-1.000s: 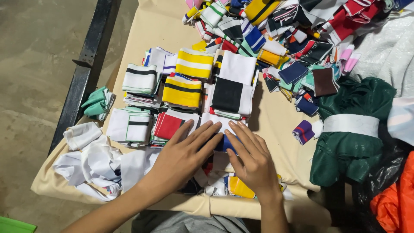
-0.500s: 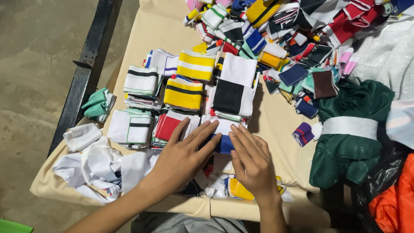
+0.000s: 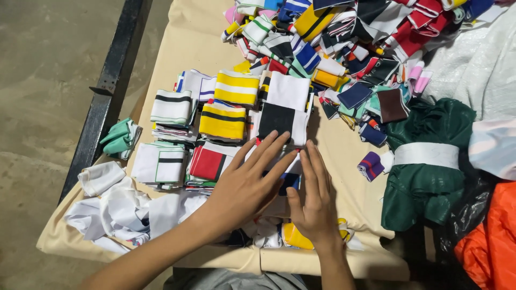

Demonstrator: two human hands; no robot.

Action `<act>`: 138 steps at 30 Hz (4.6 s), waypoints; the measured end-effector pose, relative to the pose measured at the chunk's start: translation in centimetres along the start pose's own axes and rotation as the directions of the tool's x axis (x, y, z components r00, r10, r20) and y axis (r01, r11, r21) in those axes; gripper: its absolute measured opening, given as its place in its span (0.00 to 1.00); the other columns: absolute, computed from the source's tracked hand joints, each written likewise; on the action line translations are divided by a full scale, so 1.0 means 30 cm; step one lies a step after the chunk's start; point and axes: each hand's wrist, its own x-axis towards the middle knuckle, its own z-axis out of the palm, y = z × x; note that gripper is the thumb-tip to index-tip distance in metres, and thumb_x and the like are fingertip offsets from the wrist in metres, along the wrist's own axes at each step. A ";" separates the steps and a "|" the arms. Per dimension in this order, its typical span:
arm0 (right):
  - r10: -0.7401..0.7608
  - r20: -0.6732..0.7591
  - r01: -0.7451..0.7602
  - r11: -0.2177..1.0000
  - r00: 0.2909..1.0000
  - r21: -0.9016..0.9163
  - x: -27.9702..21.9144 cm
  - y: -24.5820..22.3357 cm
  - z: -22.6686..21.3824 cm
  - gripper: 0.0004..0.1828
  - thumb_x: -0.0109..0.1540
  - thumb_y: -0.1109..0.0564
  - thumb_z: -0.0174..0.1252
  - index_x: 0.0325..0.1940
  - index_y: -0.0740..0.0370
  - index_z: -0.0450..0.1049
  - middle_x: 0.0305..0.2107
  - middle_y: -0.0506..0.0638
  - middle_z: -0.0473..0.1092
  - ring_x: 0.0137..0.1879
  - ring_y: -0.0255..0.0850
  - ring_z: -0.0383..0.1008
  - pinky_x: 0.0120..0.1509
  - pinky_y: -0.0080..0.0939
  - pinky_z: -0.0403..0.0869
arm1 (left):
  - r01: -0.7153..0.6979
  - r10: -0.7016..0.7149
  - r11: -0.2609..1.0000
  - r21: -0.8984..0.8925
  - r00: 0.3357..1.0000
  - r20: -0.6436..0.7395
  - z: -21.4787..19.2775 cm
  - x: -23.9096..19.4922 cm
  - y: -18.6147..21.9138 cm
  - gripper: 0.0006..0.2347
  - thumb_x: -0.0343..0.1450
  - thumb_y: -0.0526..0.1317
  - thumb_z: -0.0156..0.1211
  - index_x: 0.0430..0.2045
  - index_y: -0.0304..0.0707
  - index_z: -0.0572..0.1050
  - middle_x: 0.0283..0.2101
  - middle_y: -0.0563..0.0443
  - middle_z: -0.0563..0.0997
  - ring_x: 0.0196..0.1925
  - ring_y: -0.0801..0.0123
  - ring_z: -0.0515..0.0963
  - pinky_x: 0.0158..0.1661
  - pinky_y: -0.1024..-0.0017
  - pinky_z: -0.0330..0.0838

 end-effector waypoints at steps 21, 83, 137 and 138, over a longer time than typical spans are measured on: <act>0.672 0.269 -0.634 0.381 0.690 0.673 0.260 0.166 0.072 0.30 0.73 0.44 0.41 0.77 0.59 0.57 0.68 0.66 0.60 0.76 0.58 0.57 0.78 0.61 0.56 | 0.168 -0.151 0.985 -0.045 0.955 0.256 0.057 0.162 -0.014 0.37 0.74 0.68 0.37 0.71 0.39 0.59 0.75 0.28 0.55 0.79 0.44 0.49 0.73 0.48 0.32; 0.681 0.141 -0.656 0.596 0.718 0.462 0.700 0.511 0.103 0.16 0.63 0.51 0.54 0.48 0.59 0.81 0.41 0.50 0.80 0.38 0.36 0.80 0.34 0.32 0.76 | 0.620 -0.603 0.772 -0.140 0.784 0.146 0.518 0.836 -0.587 0.26 0.71 0.52 0.65 0.56 0.37 0.64 0.55 0.38 0.74 0.54 0.41 0.76 0.46 0.44 0.74; 0.594 0.118 -0.347 0.288 0.796 0.893 0.090 0.065 -0.119 0.20 0.62 0.55 0.63 0.54 0.69 0.73 0.38 0.61 0.78 0.44 0.46 0.81 0.51 0.48 0.81 | 0.388 -0.434 -0.139 -0.911 0.803 0.408 -0.176 0.174 -0.012 0.10 0.71 0.31 0.48 0.43 0.30 0.74 0.22 0.55 0.68 0.29 0.73 0.72 0.38 0.71 0.78; 0.590 0.163 -0.415 0.322 0.791 0.851 0.028 0.080 -0.103 0.21 0.59 0.54 0.65 0.51 0.73 0.76 0.35 0.63 0.79 0.42 0.47 0.80 0.49 0.49 0.81 | 0.412 -0.424 -0.151 -0.898 0.794 0.436 -0.191 0.141 0.010 0.11 0.72 0.30 0.48 0.45 0.29 0.74 0.20 0.53 0.68 0.27 0.71 0.72 0.37 0.69 0.80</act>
